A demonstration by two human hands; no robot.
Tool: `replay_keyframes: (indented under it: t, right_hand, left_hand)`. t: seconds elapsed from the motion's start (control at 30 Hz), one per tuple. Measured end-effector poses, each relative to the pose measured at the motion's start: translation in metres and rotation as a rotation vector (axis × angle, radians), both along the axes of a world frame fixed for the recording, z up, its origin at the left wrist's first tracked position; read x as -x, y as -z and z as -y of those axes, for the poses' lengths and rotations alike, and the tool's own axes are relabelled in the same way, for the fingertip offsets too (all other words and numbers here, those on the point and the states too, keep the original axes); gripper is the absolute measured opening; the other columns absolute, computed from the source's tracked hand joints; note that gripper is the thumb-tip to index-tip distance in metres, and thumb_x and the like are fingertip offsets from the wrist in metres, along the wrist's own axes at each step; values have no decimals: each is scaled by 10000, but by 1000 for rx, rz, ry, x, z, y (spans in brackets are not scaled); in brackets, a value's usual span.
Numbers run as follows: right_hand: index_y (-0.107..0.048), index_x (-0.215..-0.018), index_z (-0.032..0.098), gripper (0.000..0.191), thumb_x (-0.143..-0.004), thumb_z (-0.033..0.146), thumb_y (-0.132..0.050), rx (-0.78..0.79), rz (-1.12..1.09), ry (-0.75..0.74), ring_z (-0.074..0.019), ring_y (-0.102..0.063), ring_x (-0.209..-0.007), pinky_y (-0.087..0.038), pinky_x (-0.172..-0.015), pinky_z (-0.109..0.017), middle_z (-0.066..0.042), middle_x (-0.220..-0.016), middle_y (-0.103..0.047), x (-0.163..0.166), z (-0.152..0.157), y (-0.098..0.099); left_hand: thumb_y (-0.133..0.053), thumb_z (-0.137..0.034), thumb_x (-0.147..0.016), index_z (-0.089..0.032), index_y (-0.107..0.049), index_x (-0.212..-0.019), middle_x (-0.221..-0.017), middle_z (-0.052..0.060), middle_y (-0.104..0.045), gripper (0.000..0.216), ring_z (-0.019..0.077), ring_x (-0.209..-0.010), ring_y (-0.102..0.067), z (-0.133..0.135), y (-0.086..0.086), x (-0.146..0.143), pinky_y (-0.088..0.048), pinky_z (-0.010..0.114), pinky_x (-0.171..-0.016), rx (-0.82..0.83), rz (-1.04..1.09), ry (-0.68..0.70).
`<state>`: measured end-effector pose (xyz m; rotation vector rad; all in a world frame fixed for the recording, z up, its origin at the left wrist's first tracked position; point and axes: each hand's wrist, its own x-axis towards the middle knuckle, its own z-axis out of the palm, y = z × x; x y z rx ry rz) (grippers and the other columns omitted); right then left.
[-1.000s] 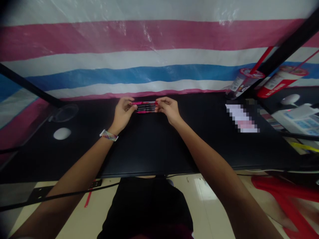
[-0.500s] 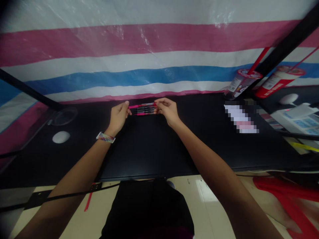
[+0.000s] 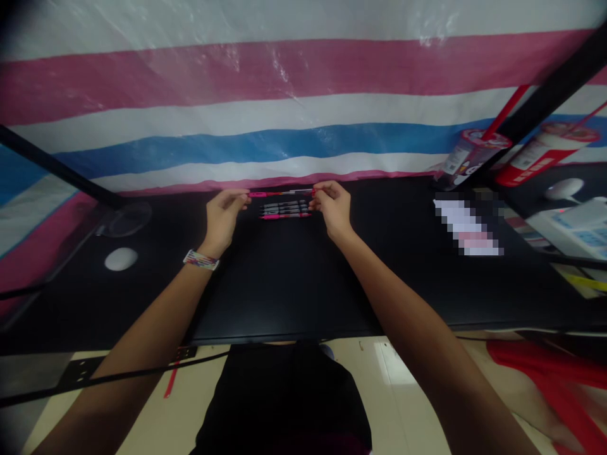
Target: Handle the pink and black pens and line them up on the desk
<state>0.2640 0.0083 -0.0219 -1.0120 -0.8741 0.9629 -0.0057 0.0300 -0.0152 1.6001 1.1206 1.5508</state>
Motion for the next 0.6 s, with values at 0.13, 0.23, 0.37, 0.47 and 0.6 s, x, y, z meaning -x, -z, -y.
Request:
replay_keyframes:
  t: [0.13,0.23,0.37,0.47,0.6]
  right_hand:
    - [-717,-881,239,126,-766,226,-768,6,7,-83,-141,-663,-636,-599,-657,-335,17,-762,-683,3,4,-1]
    - [-757,-903,225,165,-750,247,-815,25,18,-215,-164,-684,-674,-628,-701,-374,-2,-765,-701,7,8,-3]
    - [-792,-938,230,213,-752,301,-867,28,28,-254,-177,-695,-716,-645,-754,-403,-15,-803,-731,10,12,-5]
    - [-803,-934,230,196,-757,288,-863,26,8,-258,-176,-692,-713,-642,-754,-401,-17,-800,-735,10,12,-6]
    - [-793,-909,231,160,-753,241,-828,60,-2,-219,-178,-680,-700,-638,-747,-407,-15,-778,-725,8,11,-6]
  left_hand:
    - [-772,-300,-954,-248,-827,-1022,-955,52,-829,101,191,-920,-781,3,0,-3,-627,340,-858,32,-51,88]
    - [-750,-306,-979,-244,-807,-995,-887,39,-807,86,177,-852,-758,5,0,-5,-620,335,-838,60,-112,156]
    - [-642,-365,-1070,-222,-669,-723,-714,13,-703,376,144,-697,-667,9,-5,-5,-547,305,-728,3,-264,66]
    - [-567,-415,-1111,-222,-614,-686,-635,-1,-625,469,132,-611,-601,10,-5,-6,-499,303,-658,0,-295,62]
    - [-785,-329,-968,-235,-703,-967,-932,42,-769,125,177,-857,-743,8,0,-9,-592,320,-794,-18,-193,154]
